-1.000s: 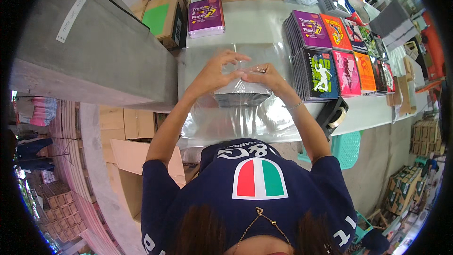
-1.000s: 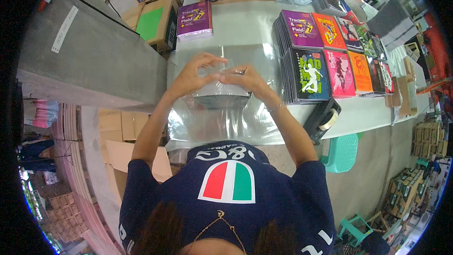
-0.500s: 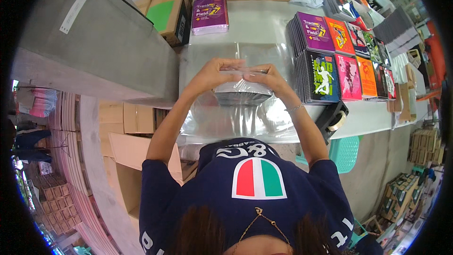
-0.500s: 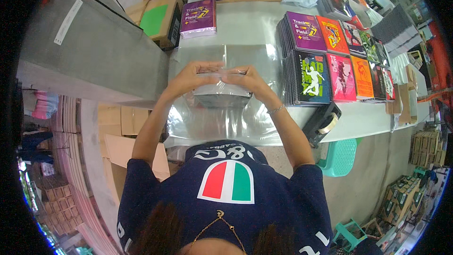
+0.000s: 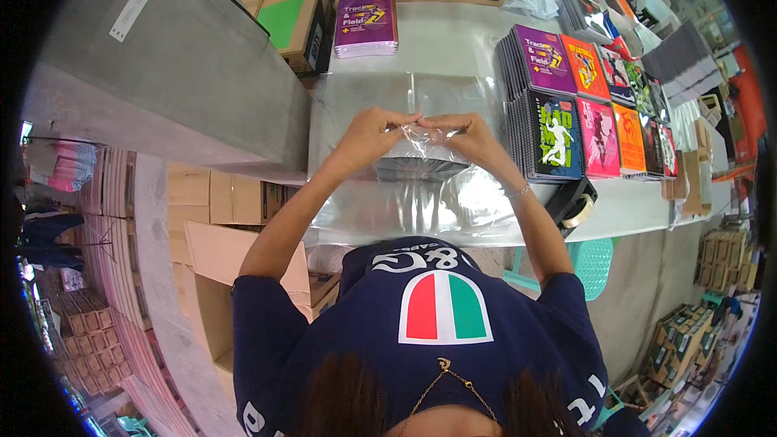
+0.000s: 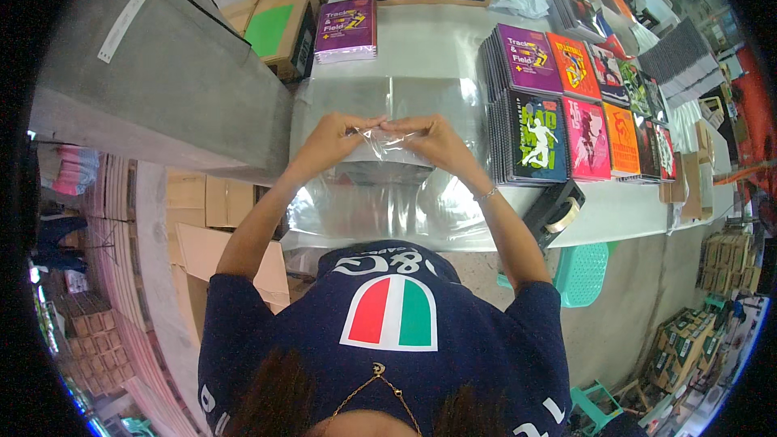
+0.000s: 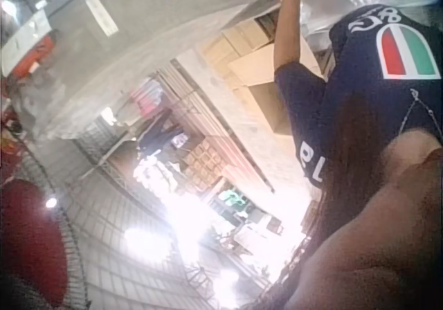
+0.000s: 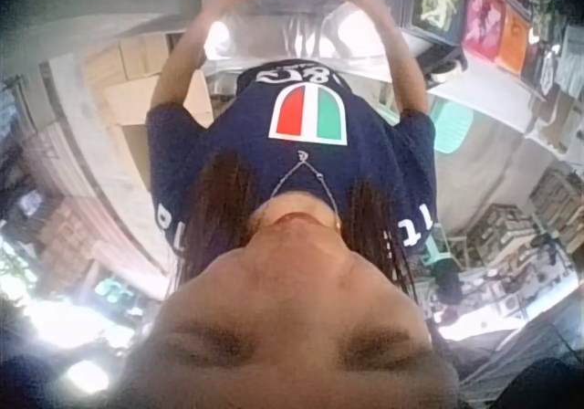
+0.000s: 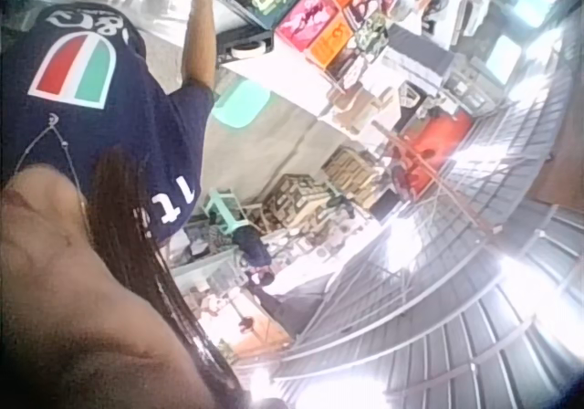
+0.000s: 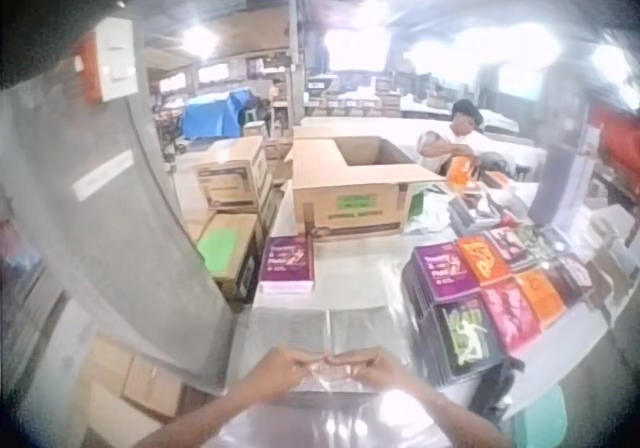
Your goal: The person sorts through stacks of notebooks with various sports-themed covers, gathers them into a single stack, and places the stack into a plastic bag.
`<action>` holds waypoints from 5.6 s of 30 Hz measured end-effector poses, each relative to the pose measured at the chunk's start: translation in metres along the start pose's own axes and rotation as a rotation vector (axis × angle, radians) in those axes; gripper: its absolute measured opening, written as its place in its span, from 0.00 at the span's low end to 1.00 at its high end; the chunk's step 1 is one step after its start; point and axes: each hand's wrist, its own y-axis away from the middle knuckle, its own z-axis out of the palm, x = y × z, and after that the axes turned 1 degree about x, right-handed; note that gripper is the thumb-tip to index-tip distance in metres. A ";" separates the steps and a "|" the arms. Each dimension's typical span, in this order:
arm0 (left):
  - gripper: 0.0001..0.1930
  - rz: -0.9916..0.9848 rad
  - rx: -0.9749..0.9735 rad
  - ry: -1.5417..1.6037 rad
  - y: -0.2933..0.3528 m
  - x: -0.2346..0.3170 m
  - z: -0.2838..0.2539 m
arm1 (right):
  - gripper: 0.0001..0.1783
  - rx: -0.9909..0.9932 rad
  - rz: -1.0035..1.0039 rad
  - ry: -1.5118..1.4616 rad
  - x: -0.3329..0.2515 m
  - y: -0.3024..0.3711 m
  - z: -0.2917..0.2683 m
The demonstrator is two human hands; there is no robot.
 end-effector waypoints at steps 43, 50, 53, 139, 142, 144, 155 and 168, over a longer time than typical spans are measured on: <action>0.33 0.537 -0.027 -0.737 0.046 0.026 0.008 | 0.21 0.764 -0.587 0.884 0.021 0.055 0.091; 0.34 0.598 -0.086 -0.723 0.034 0.003 0.023 | 0.22 0.927 -0.521 0.742 0.026 0.072 0.101; 0.33 0.600 -0.065 -0.750 0.036 -0.001 0.020 | 0.23 1.199 -0.419 0.761 0.036 0.121 0.087; 0.32 0.677 -0.065 -0.876 0.039 -0.003 0.021 | 0.10 0.971 0.035 -0.472 0.031 0.061 0.155; 0.31 0.666 -0.054 -0.848 0.039 -0.005 0.021 | 0.10 0.989 0.024 -0.485 0.035 0.055 0.156; 0.30 0.662 -0.046 -0.800 0.038 -0.004 0.020 | 0.11 0.994 0.019 -0.485 0.033 0.054 0.156; 0.33 0.676 -0.075 -0.823 0.039 0.001 0.019 | 0.10 1.060 -0.065 -0.563 0.049 0.043 0.154; 0.30 0.663 -0.110 -0.770 0.040 0.005 0.016 | 0.19 1.178 0.134 0.002 0.079 0.052 0.146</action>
